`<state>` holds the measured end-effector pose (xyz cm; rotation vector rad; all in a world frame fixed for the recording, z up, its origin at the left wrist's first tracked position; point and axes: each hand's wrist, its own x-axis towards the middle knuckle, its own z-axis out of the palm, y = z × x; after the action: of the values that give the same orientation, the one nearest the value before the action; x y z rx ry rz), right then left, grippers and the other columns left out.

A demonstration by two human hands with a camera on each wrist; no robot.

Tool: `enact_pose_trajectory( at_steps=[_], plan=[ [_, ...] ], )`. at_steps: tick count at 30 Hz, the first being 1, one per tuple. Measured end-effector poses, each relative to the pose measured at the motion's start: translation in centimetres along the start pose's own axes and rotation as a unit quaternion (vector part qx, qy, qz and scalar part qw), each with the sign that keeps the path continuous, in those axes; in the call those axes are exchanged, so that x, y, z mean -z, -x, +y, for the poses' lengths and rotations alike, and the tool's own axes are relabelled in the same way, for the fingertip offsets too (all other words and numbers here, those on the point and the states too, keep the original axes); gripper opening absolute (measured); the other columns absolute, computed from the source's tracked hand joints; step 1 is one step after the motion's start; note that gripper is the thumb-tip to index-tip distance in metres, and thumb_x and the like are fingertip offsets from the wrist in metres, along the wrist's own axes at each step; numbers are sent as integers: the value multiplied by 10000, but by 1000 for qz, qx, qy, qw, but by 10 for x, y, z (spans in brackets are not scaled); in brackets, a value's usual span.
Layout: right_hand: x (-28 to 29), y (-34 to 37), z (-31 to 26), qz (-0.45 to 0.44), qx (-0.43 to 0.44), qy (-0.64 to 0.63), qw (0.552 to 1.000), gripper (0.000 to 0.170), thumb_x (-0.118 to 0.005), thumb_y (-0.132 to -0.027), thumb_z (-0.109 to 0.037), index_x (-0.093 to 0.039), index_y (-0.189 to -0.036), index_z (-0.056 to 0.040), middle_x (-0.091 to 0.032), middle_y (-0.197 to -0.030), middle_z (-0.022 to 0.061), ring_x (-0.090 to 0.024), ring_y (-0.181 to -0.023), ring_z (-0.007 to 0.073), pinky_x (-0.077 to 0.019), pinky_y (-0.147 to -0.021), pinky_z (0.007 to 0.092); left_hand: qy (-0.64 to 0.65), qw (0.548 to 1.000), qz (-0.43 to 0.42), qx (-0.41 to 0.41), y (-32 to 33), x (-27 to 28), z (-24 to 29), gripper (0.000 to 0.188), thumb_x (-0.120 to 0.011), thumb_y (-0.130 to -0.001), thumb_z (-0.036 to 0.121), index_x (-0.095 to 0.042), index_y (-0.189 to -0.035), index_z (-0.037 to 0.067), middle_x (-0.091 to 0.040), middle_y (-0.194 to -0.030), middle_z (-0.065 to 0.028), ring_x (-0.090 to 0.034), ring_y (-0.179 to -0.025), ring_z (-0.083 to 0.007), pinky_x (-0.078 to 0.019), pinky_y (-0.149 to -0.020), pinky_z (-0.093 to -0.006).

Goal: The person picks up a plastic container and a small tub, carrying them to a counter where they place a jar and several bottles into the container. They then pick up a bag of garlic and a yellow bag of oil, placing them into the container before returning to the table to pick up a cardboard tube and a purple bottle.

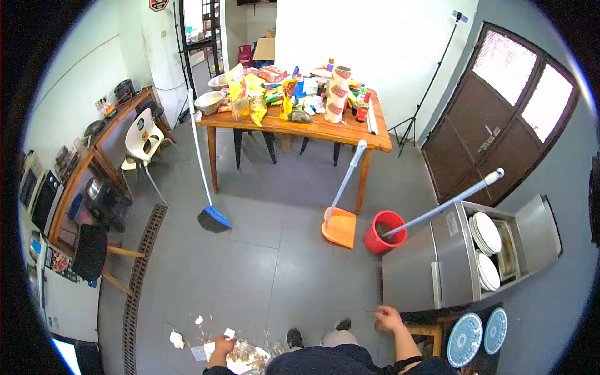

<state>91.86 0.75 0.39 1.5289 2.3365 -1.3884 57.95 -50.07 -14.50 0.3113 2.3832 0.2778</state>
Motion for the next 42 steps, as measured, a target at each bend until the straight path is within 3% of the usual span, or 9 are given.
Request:
enact_pose_trajectory(
  at_steps=[2, 3, 8, 17, 18, 19, 22, 32, 42],
  plan=[
    [-22, -32, 105, -53, -98, 32, 993, 295, -539, -779, -183, -531, -1036, -38, -591, -827, 94, -560, -716, 175, -455, -632, 296, -90, 992, -80, 38, 30, 34, 35, 425, -483, -763, 428, -567, -977, 70, -587, -934, -112, -558, -840, -272, -425, -768, -349],
    [-37, -61, 223, -106, 238, 368, 892, 317, -520, -762, -204, -530, -1028, -31, -584, -703, 102, -558, -635, 196, -448, -548, 310, -182, 974, -129, -28, 26, 32, 26, 392, -465, -778, 403, -562, -993, 90, -573, -965, -118, -559, -841, -271, -425, -770, -345],
    [12, -73, 171, -268, -123, 280, 913, 234, -531, -720, -184, -556, -915, -55, -587, -692, 95, -561, -626, 214, -445, -551, 348, -209, 953, -216, -38, -4, 55, 69, 348, -445, -794, 365, -552, -1024, 126, -551, -1016, -123, -554, -863, -265, -422, -781, -343],
    [119, -322, 58, -259, 126, 454, 843, 104, -566, -658, -185, -605, -738, -131, -610, -727, 71, -564, -655, 284, -445, -573, 423, -194, 971, -127, -49, -167, 150, 276, 325, -440, -800, 333, -537, -1058, 161, -532, -1062, -119, -540, -913, -254, -414, -802, -347],
    [115, -353, 62, -11, 125, 356, 926, 112, -592, -646, -157, -599, -738, -95, -597, -689, 74, -566, -598, 239, -449, -529, 387, -131, 987, -85, -38, -208, 147, 289, 319, -420, -817, 291, -510, -1097, 167, -515, -1092, -116, -500, -993, -242, -392, -843, -342],
    [128, -374, 19, 83, -57, -75, 992, 88, -601, -650, -114, -576, -701, -47, -565, -638, 64, -545, -538, 185, -439, -482, 331, -22, 997, -70, 36, -209, 178, 348, 372, -456, -799, 318, -489, -1119, 131, -503, -1109, -128, -443, -1069, -246, -365, -881, -323],
    [185, -405, -130, 80, 21, -263, 961, 89, -560, -717, -64, -559, -798, -26, -549, -629, 42, -517, -515, 136, -425, -463, 278, 128, 991, 24, -32, -240, 223, 452, 523, -625, -688, 365, -505, -1054, 11, -571, -958, -154, -560, -855, -228, -442, -735, -304],
    [251, -554, -417, 73, 218, -131, 964, 356, -612, -723, -123, -501, -1026, 27, -569, -851, 78, -550, -756, 128, -448, -679, 249, 264, 930, 65, -248, -350, 333, 631, 376, -645, -704, 216, -529, -1008, 27, -585, -821, -81, -549, -740, -159, -446, -682, -280],
    [171, -725, -519, 11, 111, 28, 993, 602, -701, -599, -110, -433, -1127, 2, -538, -1003, 107, -512, -890, 194, -411, -787, 302, 265, 880, -71, -389, -472, 424, 738, 404, -652, -693, 235, -519, -1012, 27, -586, -844, -108, -573, -756, -178, -459, -677, -290]
  ],
)
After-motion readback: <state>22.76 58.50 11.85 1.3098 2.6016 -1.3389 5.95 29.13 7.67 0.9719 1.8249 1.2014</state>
